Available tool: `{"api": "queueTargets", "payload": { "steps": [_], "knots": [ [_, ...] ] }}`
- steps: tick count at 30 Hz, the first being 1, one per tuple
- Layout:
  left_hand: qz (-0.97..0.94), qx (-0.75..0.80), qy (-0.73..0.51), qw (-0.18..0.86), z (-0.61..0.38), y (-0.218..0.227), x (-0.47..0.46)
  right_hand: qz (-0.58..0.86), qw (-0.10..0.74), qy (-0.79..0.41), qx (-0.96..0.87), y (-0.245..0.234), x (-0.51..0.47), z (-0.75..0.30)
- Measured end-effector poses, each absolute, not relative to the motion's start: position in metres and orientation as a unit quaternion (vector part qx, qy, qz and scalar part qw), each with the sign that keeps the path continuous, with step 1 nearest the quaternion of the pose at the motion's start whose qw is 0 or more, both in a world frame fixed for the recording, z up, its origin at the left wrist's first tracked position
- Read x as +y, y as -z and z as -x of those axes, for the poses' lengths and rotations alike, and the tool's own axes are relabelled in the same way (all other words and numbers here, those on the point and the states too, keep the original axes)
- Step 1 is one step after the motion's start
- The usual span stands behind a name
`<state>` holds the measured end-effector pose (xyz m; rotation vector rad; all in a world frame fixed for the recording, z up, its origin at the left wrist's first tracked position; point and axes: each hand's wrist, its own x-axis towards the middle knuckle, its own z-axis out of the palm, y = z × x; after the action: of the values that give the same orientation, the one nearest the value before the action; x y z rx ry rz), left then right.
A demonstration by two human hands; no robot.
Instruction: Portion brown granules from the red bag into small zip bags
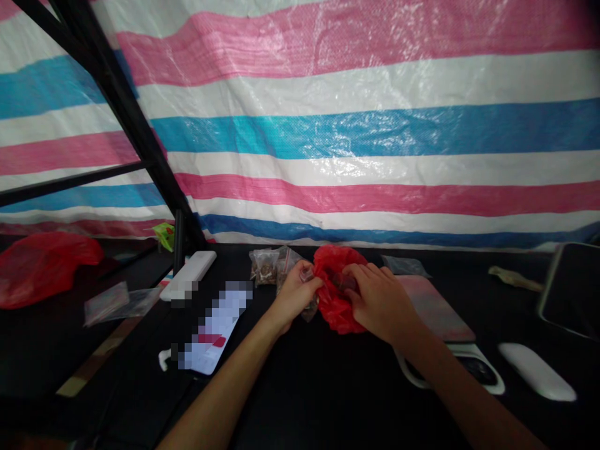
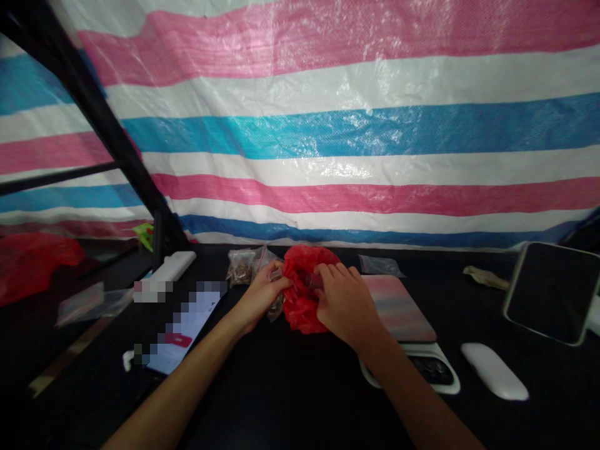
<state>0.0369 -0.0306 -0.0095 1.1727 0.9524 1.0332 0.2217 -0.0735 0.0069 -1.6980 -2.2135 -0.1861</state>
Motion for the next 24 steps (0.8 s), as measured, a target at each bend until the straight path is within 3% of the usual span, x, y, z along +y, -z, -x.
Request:
{"api": "queueTargets", "payload": {
  "steps": [3,8,10,14,24],
  "knots": [
    [-0.560,0.430,-0.441,0.554,-0.034,0.013,-0.028,0.607,0.183,0.047,-0.772,-0.007,-0.071,-0.225],
    [-0.687,0.443,-0.499,0.288,-0.028,0.008,-0.026,0.602,0.261,0.017,-0.755,-0.011,-0.067,-0.232],
    [-0.697,0.442,-0.516,0.228,-0.027,0.004,-0.029,0.578,0.318,0.019,-0.752,-0.015,-0.069,-0.232],
    [-0.708,0.416,-0.490,0.292,-0.032,0.002,-0.039,0.478,0.413,0.003,-0.775,-0.020,-0.076,-0.224],
    [-0.684,0.388,-0.479,0.390,-0.049,0.010,-0.050,0.392,0.395,0.028,-0.830,-0.009,-0.079,-0.217]
  ]
}}
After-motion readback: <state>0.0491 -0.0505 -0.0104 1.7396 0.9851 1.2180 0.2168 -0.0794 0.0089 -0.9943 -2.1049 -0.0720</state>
